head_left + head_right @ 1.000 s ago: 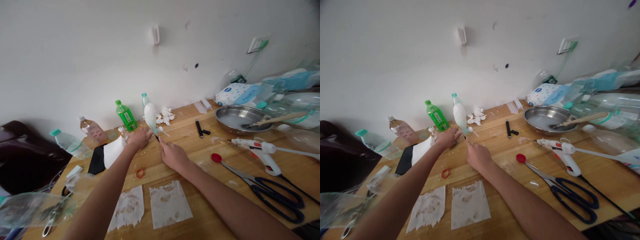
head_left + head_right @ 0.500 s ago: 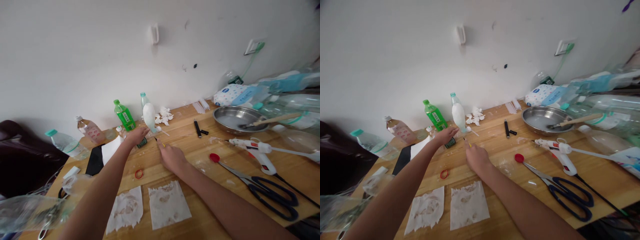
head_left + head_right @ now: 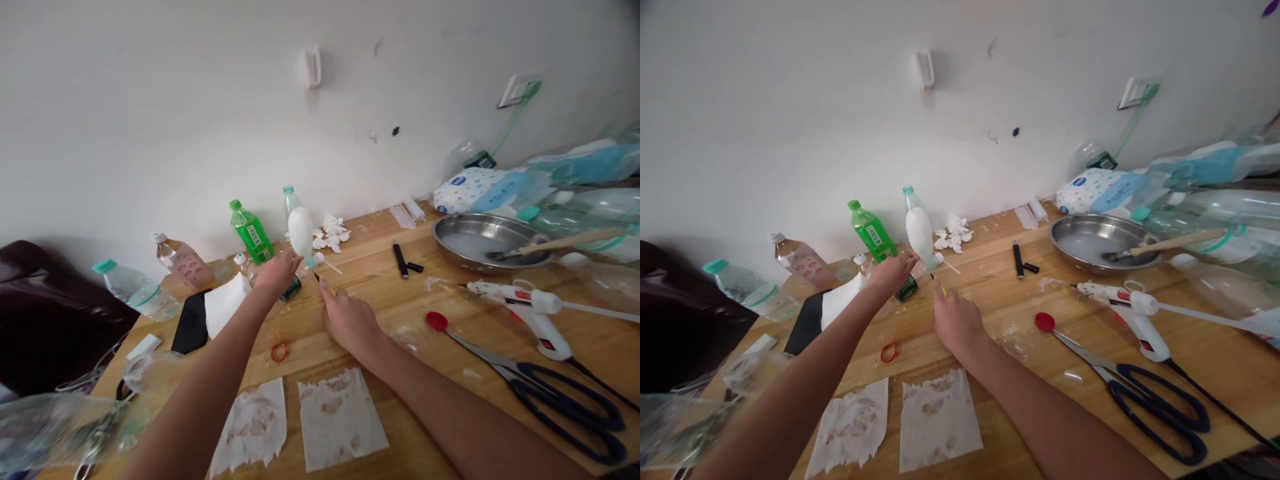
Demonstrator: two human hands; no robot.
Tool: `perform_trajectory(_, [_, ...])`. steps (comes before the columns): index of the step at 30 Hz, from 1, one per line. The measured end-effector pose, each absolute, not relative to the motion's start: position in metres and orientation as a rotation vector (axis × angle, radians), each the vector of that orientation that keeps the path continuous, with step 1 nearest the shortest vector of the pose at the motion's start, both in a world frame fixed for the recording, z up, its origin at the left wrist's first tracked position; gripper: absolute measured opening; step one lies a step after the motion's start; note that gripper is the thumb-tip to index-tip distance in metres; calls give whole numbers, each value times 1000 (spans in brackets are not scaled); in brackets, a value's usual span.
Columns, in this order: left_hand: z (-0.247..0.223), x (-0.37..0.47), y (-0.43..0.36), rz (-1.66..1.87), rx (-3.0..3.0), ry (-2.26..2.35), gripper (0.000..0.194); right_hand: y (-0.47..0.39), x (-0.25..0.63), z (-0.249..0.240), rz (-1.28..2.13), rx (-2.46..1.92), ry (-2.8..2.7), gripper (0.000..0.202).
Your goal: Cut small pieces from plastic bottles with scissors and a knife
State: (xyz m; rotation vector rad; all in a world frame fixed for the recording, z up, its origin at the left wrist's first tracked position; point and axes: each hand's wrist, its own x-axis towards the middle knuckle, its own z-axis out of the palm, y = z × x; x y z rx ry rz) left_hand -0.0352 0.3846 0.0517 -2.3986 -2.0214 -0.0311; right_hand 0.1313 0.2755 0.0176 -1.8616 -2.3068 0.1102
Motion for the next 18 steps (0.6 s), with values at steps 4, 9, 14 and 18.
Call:
perform_trajectory(4, [47, -35, 373, -7, -2460, -1963, 64, 278, 134, 18, 88, -1843, -2320, 59])
perform_trajectory(9, [47, -53, 381, -17, -2593, -1929, 66, 275, 134, 19, 59, -1840, -2335, 59])
perform_trajectory(14, [44, -63, 390, -84, -2654, -1924, 64, 277, 133, 16, 47, -1841, -2367, 58])
perform_trajectory(18, [40, -64, 389, -122, -2676, -1910, 67, 283, 135, 14, 58, -1845, -2411, 55])
